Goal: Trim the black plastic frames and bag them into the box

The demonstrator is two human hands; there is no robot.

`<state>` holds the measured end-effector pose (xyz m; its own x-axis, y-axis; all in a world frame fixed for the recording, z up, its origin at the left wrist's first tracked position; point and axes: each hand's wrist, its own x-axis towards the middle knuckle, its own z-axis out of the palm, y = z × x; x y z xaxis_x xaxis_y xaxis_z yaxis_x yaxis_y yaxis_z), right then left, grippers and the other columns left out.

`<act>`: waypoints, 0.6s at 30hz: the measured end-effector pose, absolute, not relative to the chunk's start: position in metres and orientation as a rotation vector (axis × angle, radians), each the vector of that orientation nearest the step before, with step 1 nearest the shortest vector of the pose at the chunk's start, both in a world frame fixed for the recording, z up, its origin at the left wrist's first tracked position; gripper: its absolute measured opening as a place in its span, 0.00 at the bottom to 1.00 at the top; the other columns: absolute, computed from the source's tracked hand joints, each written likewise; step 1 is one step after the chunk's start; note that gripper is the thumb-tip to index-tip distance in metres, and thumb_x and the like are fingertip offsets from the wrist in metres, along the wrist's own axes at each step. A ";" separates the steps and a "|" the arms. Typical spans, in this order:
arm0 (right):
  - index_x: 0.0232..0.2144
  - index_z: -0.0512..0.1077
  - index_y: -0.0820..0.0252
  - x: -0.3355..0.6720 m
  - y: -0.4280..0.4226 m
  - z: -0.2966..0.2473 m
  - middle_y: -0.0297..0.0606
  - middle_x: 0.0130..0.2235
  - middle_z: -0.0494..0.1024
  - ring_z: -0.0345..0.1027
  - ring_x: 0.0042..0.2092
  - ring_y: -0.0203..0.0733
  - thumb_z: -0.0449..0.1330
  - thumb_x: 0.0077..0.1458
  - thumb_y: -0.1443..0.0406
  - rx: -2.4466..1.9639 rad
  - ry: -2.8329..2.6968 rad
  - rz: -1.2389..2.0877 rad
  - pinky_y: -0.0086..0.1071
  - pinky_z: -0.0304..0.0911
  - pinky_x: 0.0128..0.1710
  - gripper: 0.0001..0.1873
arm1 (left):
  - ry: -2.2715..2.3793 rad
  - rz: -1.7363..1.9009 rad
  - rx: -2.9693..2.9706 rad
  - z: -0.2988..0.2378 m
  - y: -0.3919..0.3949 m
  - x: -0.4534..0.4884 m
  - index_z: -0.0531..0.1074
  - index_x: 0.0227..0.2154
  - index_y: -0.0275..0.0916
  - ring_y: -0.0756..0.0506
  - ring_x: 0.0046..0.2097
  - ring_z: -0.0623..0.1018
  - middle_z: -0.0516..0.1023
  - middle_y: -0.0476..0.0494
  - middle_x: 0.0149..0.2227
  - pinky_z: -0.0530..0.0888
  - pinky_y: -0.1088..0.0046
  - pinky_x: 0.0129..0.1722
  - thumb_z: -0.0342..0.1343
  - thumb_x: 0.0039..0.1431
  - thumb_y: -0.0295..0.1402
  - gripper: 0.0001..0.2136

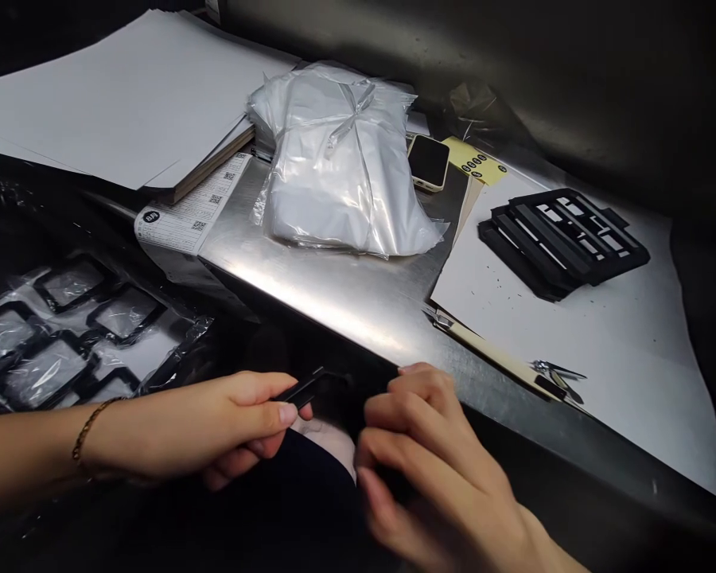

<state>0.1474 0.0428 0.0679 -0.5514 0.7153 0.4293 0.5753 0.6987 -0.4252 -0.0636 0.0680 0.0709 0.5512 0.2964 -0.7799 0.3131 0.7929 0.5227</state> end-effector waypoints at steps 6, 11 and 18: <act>0.40 0.67 0.56 0.189 0.016 0.040 0.45 0.43 0.67 0.57 0.45 0.46 0.51 0.50 0.77 -1.139 -2.426 0.327 0.40 0.57 0.37 0.17 | 0.959 0.029 0.652 0.069 0.076 -0.068 0.64 0.27 0.40 0.58 0.17 0.49 0.55 0.58 0.18 0.47 0.82 0.15 0.46 0.56 0.36 0.07; 0.36 0.68 0.57 0.186 0.011 0.021 0.38 0.52 0.67 0.52 0.52 0.50 0.50 0.53 0.72 -0.875 -2.608 0.517 0.46 0.53 0.44 0.10 | 1.013 0.105 0.881 0.039 0.074 -0.076 0.68 0.40 0.40 0.54 0.19 0.61 0.63 0.54 0.22 0.61 0.79 0.19 0.44 0.57 0.40 0.14; 0.24 0.66 0.59 0.170 0.033 0.053 0.30 0.28 0.74 0.68 0.33 0.31 0.55 0.53 0.64 -1.130 -2.508 1.006 0.21 0.65 0.33 0.08 | 1.070 0.289 1.301 0.019 0.017 -0.106 0.72 0.41 0.51 0.38 0.51 0.68 0.76 0.47 0.43 0.62 0.62 0.52 0.56 0.46 0.43 0.17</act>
